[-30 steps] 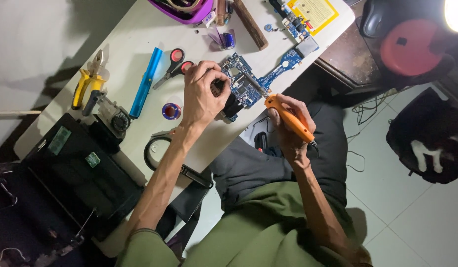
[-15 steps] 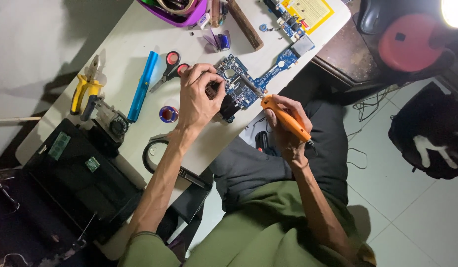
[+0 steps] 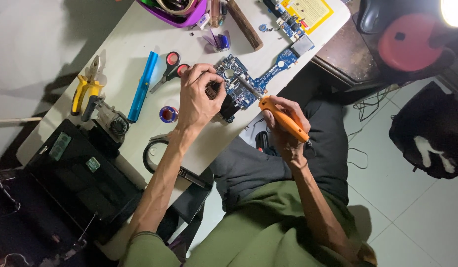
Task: Soldering electronic components onto a motherboard using a soldering iron and solder wire on a repair bench.
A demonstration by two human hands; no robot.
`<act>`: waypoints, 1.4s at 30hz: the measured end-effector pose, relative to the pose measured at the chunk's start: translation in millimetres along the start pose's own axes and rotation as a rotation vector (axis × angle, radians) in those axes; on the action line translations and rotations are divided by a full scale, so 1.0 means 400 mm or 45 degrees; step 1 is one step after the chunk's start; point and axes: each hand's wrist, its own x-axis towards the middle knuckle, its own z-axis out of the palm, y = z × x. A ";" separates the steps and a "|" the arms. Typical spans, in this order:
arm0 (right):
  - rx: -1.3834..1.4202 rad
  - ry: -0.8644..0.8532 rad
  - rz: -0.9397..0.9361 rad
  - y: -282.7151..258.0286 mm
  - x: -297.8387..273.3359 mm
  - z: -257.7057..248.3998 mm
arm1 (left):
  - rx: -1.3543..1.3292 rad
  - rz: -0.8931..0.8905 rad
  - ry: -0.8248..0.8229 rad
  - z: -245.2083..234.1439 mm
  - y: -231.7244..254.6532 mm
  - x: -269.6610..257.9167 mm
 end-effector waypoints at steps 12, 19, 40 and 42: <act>-0.013 -0.006 -0.099 0.019 0.002 0.006 | 0.065 0.028 0.071 0.017 -0.012 -0.008; -0.030 -0.010 -0.066 0.001 0.005 0.013 | 0.069 0.046 0.062 0.013 -0.012 -0.006; -0.124 -0.059 -0.018 -0.006 0.003 0.013 | 0.105 0.013 0.079 0.021 -0.017 -0.012; -0.107 -0.059 -0.040 -0.002 0.004 0.012 | 0.116 0.013 0.081 0.022 -0.017 -0.011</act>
